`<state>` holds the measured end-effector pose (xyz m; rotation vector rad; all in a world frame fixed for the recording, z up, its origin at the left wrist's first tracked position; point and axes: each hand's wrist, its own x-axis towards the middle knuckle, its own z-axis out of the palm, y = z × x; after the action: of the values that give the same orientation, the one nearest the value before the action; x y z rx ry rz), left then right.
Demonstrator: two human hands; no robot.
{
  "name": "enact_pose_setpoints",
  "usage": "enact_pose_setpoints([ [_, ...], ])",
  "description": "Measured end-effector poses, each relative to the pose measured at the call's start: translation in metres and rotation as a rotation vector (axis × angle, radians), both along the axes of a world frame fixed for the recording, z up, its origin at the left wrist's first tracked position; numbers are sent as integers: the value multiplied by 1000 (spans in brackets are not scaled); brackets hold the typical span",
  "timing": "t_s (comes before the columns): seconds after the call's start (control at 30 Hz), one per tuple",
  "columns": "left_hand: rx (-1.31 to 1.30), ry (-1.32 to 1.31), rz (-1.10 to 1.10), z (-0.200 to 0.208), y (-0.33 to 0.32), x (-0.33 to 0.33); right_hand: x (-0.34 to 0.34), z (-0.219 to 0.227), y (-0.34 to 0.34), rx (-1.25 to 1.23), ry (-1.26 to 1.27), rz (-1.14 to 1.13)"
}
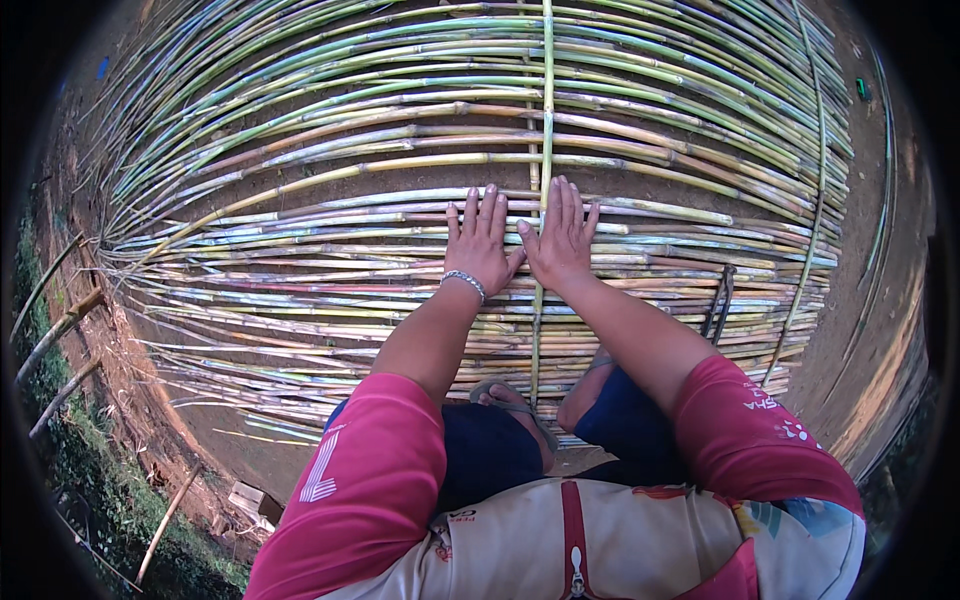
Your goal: The person sits on the ground and weaves a long bamboo strip through a pre-laid grid of bamboo poles. They use their hands to pull the strip through the weave and a knife to trim the excess length of the strip.
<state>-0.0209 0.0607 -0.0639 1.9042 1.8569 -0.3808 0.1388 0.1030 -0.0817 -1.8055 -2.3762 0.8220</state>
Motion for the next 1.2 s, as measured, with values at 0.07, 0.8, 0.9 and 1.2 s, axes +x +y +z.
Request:
enact_pose_setpoints([
  [0.07, -23, -19, 12, 2, 1, 0, -14, -3, 2, 3, 4, -81],
  [0.8, -230, -172, 41, 11, 12, -13, -45, -19, 12, 112, 17, -140],
  [0.9, -205, -175, 25, 9, 10, -12, -45, -22, 15, 153, 2, -130],
  [1.2, -194, -227, -8, 14, 9, -20, -47, -23, 13, 180, -31, -121],
])
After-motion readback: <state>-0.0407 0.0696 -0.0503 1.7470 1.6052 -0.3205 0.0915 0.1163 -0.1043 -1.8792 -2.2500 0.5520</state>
